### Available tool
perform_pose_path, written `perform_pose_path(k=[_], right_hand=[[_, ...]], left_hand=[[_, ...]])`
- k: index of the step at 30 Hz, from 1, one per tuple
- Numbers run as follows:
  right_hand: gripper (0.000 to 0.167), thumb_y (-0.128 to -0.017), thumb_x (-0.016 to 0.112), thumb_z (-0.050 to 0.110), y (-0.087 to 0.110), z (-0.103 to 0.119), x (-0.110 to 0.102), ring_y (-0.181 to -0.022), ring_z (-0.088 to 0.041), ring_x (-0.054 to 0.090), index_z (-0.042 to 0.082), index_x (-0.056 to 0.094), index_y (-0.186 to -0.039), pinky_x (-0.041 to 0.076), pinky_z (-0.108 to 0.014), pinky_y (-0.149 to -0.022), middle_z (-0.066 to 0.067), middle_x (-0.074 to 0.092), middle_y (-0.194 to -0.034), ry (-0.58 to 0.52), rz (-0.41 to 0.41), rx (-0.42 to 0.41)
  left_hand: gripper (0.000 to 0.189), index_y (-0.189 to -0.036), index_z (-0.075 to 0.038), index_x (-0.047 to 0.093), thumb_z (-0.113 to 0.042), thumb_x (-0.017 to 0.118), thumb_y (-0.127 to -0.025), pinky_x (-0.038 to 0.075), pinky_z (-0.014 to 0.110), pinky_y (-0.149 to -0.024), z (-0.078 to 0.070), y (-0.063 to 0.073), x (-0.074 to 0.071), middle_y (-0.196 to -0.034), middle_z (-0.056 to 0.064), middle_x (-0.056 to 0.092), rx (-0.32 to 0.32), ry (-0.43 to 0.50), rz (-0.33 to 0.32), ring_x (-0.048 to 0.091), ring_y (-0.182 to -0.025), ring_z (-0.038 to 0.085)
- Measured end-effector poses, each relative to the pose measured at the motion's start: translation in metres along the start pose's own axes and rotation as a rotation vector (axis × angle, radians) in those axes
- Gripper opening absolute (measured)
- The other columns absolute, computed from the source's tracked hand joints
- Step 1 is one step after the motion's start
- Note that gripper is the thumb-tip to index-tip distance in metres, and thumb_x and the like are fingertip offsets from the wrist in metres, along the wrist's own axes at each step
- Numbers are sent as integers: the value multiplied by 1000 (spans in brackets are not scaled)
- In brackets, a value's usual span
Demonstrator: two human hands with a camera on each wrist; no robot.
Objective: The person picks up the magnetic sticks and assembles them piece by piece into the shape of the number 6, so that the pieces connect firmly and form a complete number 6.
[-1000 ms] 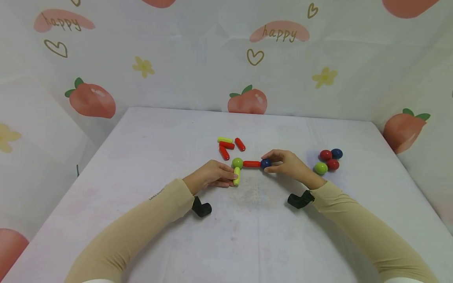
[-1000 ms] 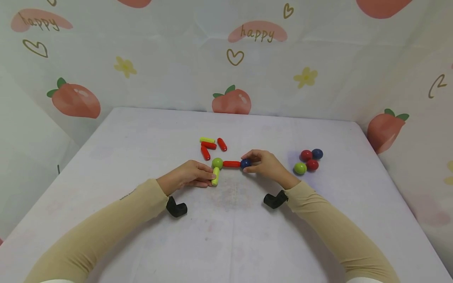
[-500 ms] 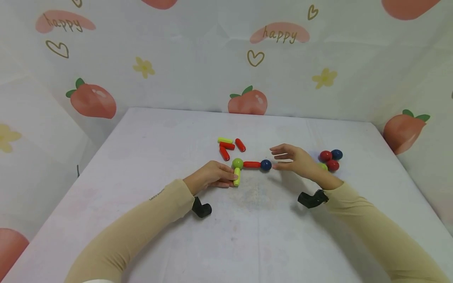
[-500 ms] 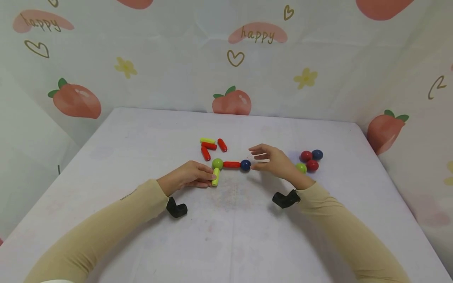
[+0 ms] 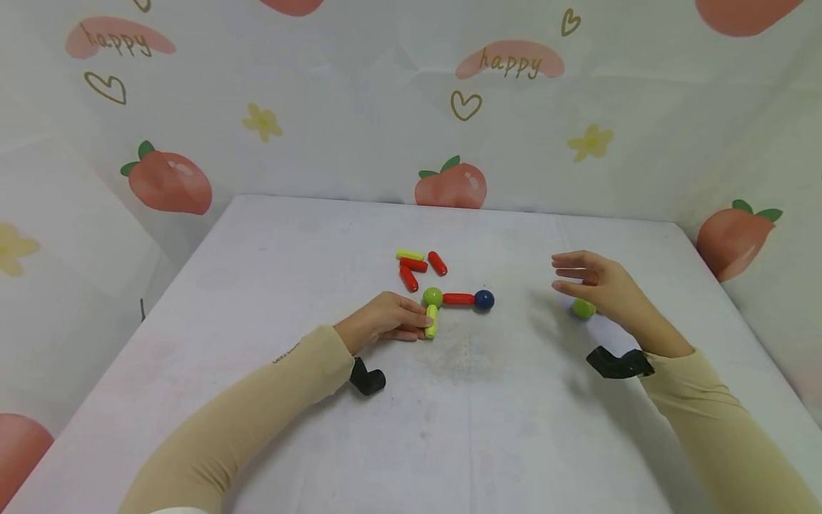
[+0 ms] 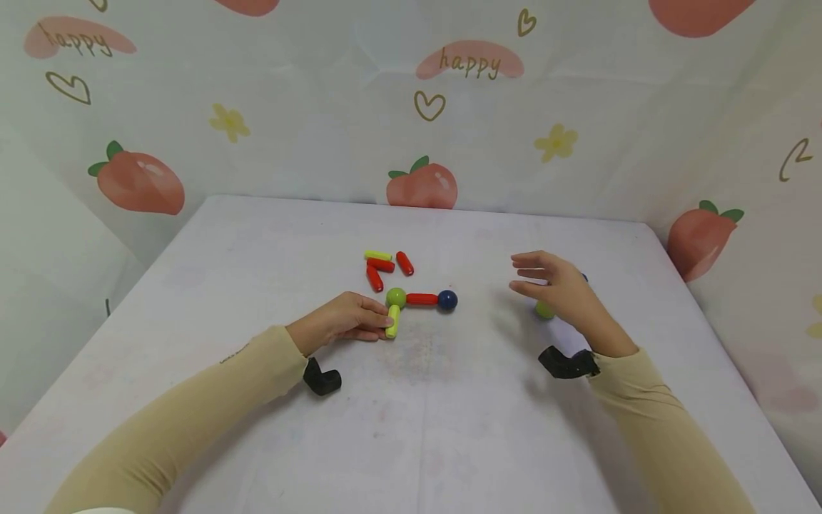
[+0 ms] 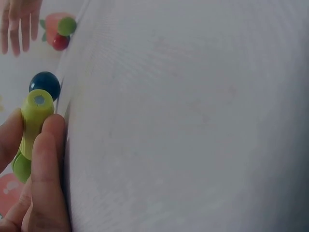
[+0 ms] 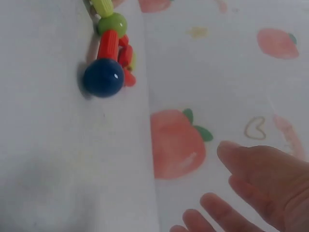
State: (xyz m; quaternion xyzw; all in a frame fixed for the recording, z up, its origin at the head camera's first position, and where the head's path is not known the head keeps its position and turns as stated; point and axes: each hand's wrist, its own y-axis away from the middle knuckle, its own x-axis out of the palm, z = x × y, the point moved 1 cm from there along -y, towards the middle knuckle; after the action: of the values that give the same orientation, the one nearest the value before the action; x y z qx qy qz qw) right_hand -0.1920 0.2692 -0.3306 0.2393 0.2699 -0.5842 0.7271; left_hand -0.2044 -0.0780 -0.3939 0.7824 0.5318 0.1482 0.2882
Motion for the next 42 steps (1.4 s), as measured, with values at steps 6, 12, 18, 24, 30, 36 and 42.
perform_pose_path(k=[6,12,18,24,30,36,42], right_hand=[[46,-91,67,36,15,-12,-10,-94,17,55,14,55,-129,51,-28,-67,32,57,-108,-39,-55,29],[45,-91,69,29,23,-26,-11,-96,15,55,6,56,-127,47,-10,-74,32,60,-102,-39,-112,-13],[47,-92,67,30,33,-39,-15,-101,13,48,3,55,-129,38,-3,-77,23,61,-109,3,-116,15],[45,-92,67,24,33,-48,-10,-97,15,51,-2,56,-126,40,-4,-76,28,59,-105,-30,-114,6],[44,-92,68,19,31,-50,-5,-98,18,50,-7,56,-125,41,-2,-78,30,58,-105,-44,-93,-35],[43,-90,69,18,30,-49,-1,-94,20,51,-8,58,-124,41,-1,-78,23,61,-107,-22,-96,-31],[42,-90,70,17,28,-48,3,-92,22,48,-7,60,-123,41,0,-76,-24,61,-123,38,-66,-12]], left_hand=[[31,-112,-2,69,-14,75,-84,56,21,-65,0,1,0,-89,7,73,5,8,5,70,-67,11],[30,-112,-3,69,-14,75,-84,56,21,-65,0,1,0,-89,7,73,1,11,1,70,-68,11],[31,-112,-2,69,-13,75,-84,56,21,-65,-1,0,2,-89,7,73,-3,13,7,70,-67,11],[31,-113,-3,69,-15,76,-84,56,21,-67,0,-2,1,-90,7,73,2,-3,2,70,-69,11],[31,-112,-4,69,-15,76,-84,56,22,-67,1,-2,0,-89,7,73,1,0,1,70,-70,12],[32,-113,-3,69,-15,76,-84,56,22,-67,0,-1,0,-91,8,73,-4,4,2,70,-69,12],[32,-113,-3,69,-15,76,-84,57,22,-67,-1,1,0,-90,7,73,-7,5,-4,69,-68,11]])
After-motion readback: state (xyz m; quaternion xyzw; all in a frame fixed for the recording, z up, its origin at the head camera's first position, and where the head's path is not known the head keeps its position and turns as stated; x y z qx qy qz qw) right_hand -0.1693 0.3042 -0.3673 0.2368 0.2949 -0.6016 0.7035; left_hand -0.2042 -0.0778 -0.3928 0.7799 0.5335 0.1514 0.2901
